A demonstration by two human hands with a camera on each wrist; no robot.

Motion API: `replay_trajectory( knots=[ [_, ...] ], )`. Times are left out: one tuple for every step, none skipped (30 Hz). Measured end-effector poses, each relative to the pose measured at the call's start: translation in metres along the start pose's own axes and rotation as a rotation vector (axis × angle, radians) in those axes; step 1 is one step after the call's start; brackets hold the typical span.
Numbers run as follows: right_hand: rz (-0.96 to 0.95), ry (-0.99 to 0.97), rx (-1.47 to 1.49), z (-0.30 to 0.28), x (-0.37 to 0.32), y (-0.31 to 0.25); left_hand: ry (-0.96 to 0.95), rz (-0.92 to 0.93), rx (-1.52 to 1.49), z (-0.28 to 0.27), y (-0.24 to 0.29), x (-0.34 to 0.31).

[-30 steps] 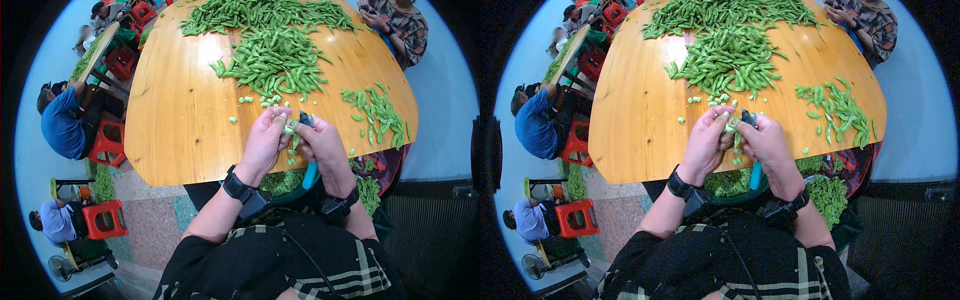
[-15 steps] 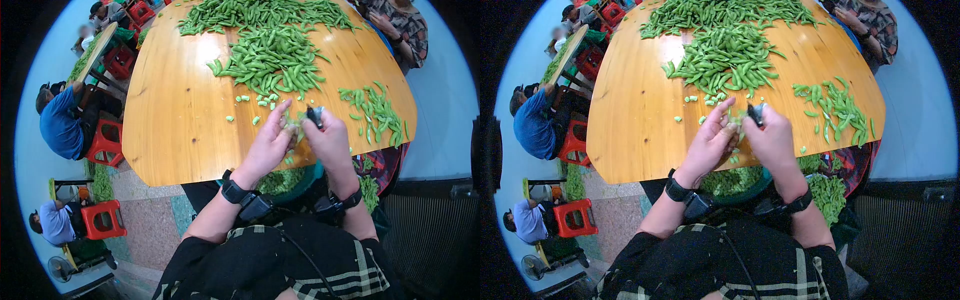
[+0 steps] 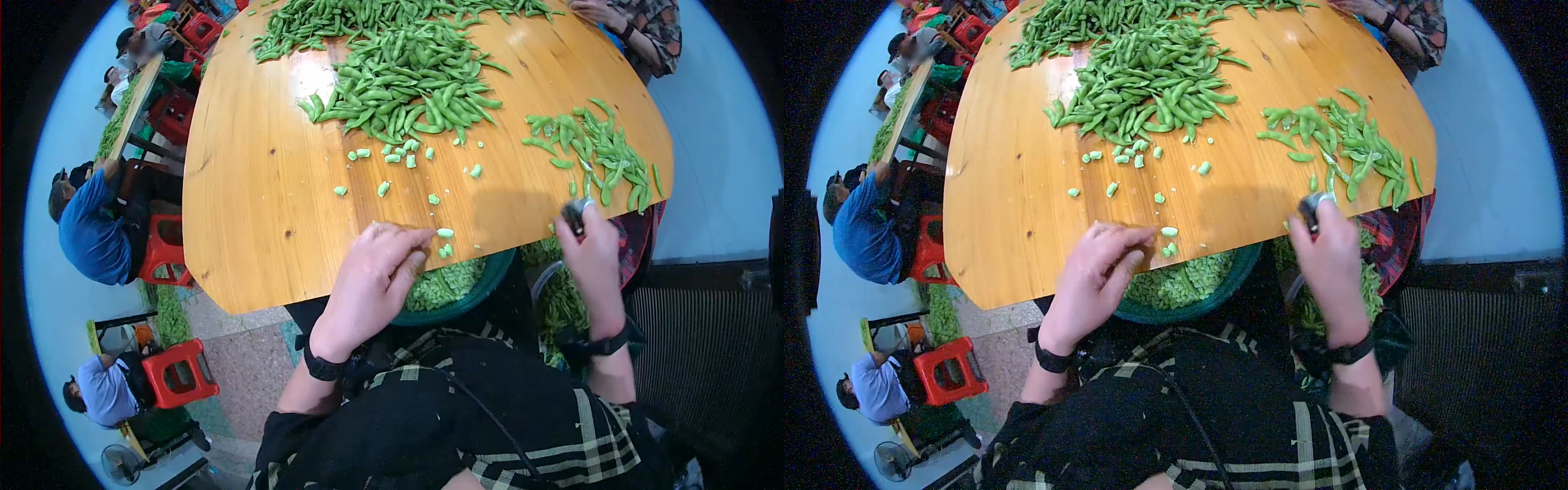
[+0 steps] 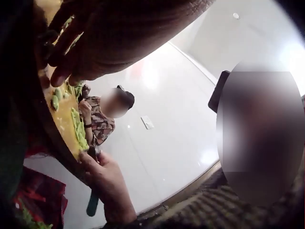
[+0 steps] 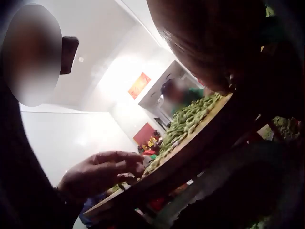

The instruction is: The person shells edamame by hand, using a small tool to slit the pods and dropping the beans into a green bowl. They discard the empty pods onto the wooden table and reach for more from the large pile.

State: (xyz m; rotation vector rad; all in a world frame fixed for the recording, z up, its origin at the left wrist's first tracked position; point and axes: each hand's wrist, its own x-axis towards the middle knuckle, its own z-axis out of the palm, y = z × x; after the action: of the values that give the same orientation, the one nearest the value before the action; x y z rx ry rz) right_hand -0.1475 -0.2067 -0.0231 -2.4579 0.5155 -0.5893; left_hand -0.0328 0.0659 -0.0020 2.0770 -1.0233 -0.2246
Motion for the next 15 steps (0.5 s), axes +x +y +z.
replay_trajectory(
  knots=[
    [-0.024,-0.038,-0.096,0.007,-0.004,-0.007,-0.065,-0.008,-0.038,0.000,0.001,0.000],
    [-0.011,-0.102,0.022,0.012,-0.008,-0.021,-0.060,-0.015,-0.032,-0.001,0.003,0.001],
    [-0.115,-0.112,-0.003,0.022,-0.013,-0.030,-0.061,0.006,-0.044,-0.002,0.006,0.004],
    [-0.136,-0.176,0.033,0.032,-0.015,-0.044,-0.063,0.028,-0.057,-0.002,0.009,0.008],
    [-0.205,-0.223,0.161,0.041,-0.015,-0.057,-0.058,0.027,-0.050,-0.001,0.009,0.013],
    [-0.279,-0.269,0.289,0.047,-0.013,-0.064,0.040,0.027,0.063,0.000,0.009,0.021],
    [-0.290,-0.267,0.296,0.045,-0.005,-0.066,0.138,0.026,0.179,0.000,0.007,0.028],
    [-0.238,-0.270,0.261,0.041,0.010,-0.070,0.146,0.024,0.189,-0.001,0.000,0.034],
    [-0.187,-0.274,0.226,0.040,0.025,-0.072,0.276,-0.010,0.279,0.000,-0.010,0.040],
    [-0.198,-0.275,0.232,0.046,0.042,-0.061,0.404,-0.044,0.368,0.001,-0.020,0.046],
    [-0.338,-0.103,0.109,0.055,0.059,-0.041,0.411,-0.046,0.374,0.002,-0.030,0.053],
    [-0.472,0.072,-0.016,0.062,0.070,-0.029,0.443,-0.070,0.475,0.002,-0.041,0.059],
    [-0.480,0.075,-0.011,0.066,0.076,-0.026,0.477,-0.093,0.577,0.001,-0.047,0.063],
    [-0.464,-0.006,-0.044,0.069,0.082,-0.026,0.487,-0.093,0.583,0.002,-0.049,0.064],
    [-0.448,-0.087,-0.078,0.069,0.087,-0.028,0.446,-0.080,0.518,0.004,-0.049,0.067]
  ],
)
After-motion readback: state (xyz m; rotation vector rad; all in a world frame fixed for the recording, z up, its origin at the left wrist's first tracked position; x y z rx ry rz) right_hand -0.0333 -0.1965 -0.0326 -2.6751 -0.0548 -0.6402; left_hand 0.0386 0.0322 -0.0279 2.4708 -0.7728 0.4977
